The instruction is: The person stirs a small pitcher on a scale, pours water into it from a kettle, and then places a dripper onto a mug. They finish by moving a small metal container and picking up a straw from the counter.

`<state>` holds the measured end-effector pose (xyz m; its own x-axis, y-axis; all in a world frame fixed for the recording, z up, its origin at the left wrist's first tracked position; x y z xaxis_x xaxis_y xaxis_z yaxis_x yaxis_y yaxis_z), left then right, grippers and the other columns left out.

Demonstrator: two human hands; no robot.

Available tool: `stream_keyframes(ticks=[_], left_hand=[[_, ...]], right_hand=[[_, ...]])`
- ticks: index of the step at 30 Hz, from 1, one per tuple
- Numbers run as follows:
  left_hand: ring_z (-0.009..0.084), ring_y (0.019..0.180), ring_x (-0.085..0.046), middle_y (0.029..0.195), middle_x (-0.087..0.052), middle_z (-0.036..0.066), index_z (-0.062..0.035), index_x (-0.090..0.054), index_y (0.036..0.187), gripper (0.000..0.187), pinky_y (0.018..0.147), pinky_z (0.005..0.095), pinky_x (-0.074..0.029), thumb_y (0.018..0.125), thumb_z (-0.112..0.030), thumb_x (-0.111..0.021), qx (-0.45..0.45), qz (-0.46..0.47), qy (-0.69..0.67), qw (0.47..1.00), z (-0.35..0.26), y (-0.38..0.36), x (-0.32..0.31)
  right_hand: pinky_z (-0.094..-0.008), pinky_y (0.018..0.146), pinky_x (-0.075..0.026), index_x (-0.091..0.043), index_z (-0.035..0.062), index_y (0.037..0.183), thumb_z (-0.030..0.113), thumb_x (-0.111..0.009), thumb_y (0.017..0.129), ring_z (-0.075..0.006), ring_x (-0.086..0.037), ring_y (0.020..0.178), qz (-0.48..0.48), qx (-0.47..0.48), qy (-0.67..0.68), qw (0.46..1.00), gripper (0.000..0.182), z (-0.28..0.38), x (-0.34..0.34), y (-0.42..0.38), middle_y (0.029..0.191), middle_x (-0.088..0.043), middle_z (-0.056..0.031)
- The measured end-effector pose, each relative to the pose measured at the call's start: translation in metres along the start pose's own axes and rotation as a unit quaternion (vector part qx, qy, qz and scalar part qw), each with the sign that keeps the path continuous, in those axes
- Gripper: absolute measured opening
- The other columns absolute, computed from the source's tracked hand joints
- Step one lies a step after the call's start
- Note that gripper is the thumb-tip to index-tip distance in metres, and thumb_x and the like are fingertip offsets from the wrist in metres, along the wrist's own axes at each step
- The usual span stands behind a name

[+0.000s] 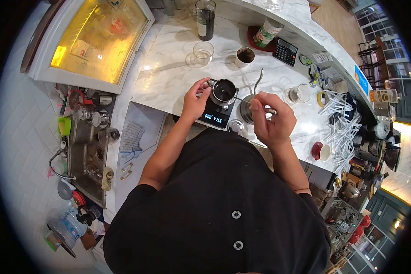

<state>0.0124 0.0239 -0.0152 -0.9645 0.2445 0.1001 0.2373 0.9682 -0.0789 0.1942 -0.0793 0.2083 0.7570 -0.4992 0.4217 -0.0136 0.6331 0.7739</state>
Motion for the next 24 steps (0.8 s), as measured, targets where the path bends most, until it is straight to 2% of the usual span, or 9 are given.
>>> stream_keyframes(ticks=[7, 12, 16, 19, 22, 24], left_hand=[[0.0147, 0.096, -0.065, 0.107, -0.070, 0.007, -0.0109, -0.064, 0.135, 0.038, 0.084, 0.0308, -0.052, 0.097, -0.016, -0.066, -0.009, 0.005, 0.005, 1.000, -0.004, 0.001, 0.002], [0.0146, 0.096, -0.065, 0.107, -0.070, 0.007, -0.0102, -0.064, 0.135, 0.038, 0.087, 0.0307, -0.052, 0.097, -0.015, -0.066, -0.003, 0.006, -0.005, 1.000, -0.006, -0.001, 0.002], [0.0144, 0.096, -0.065, 0.106, -0.069, 0.006, -0.0104, -0.064, 0.135, 0.039, 0.089, 0.0298, -0.051, 0.097, -0.014, -0.065, 0.001, 0.006, -0.011, 1.000, -0.007, -0.002, 0.002], [0.0142, 0.096, -0.064, 0.106, -0.069, 0.006, -0.0105, -0.064, 0.135, 0.039, 0.087, 0.0300, -0.052, 0.097, -0.014, -0.066, -0.007, 0.006, -0.011, 1.000, -0.005, -0.001, 0.003], [0.0140, 0.095, -0.064, 0.107, -0.070, 0.006, -0.0105, -0.064, 0.136, 0.040, 0.086, 0.0303, -0.052, 0.096, -0.014, -0.066, 0.004, 0.001, -0.006, 1.000, -0.010, -0.001, 0.002], [0.0139, 0.095, -0.064, 0.107, -0.070, 0.006, -0.0105, -0.065, 0.135, 0.039, 0.085, 0.0303, -0.052, 0.096, -0.015, -0.066, -0.001, 0.004, -0.015, 1.000, -0.012, 0.003, 0.001]], right_hand=[[-0.0310, 0.053, -0.048, -0.057, 0.0016, 0.114, -0.005, -0.075, 0.083, -0.0237, -0.065, 0.061, -0.026, -0.026, 0.044, 0.998, 0.036, -0.003, 0.003, -0.006, 0.084, -0.070, -0.0127], [-0.0327, 0.052, -0.048, -0.057, 0.0016, 0.115, -0.005, -0.075, 0.085, -0.0248, -0.065, 0.061, 0.013, -0.021, 0.035, 0.999, 0.036, -0.004, -0.003, -0.007, 0.086, -0.071, -0.0136], [-0.0333, 0.052, -0.047, -0.057, 0.0026, 0.115, -0.004, -0.074, 0.086, -0.0248, -0.065, 0.060, 0.008, -0.016, 0.038, 0.999, 0.035, -0.004, -0.008, -0.006, 0.086, -0.071, -0.0134], [-0.0331, 0.051, -0.047, -0.057, 0.0032, 0.115, -0.004, -0.074, 0.086, -0.0246, -0.065, 0.060, 0.038, -0.035, 0.032, 0.998, 0.034, -0.006, -0.011, -0.005, 0.086, -0.071, -0.0133], [-0.0333, 0.051, -0.047, -0.057, 0.0031, 0.116, -0.003, -0.074, 0.086, -0.0247, -0.065, 0.060, 0.037, -0.012, 0.024, 0.999, 0.035, -0.005, -0.011, -0.004, 0.085, -0.071, -0.0131], [-0.0321, 0.053, -0.049, -0.058, 0.0025, 0.119, -0.002, -0.075, 0.086, -0.0244, -0.067, 0.063, 0.044, -0.044, 0.041, 0.997, 0.037, -0.009, -0.011, -0.006, 0.085, -0.071, -0.0132]])
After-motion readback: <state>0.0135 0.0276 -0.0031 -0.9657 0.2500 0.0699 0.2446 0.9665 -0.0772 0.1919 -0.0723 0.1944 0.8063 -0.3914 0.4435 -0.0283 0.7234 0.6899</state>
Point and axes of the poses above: each hand's wrist, its own y-axis towards the middle knuckle, its own x-axis out of the back of the hand, z = x × y, the point moved 4 cm from there along y, towards the middle knuckle
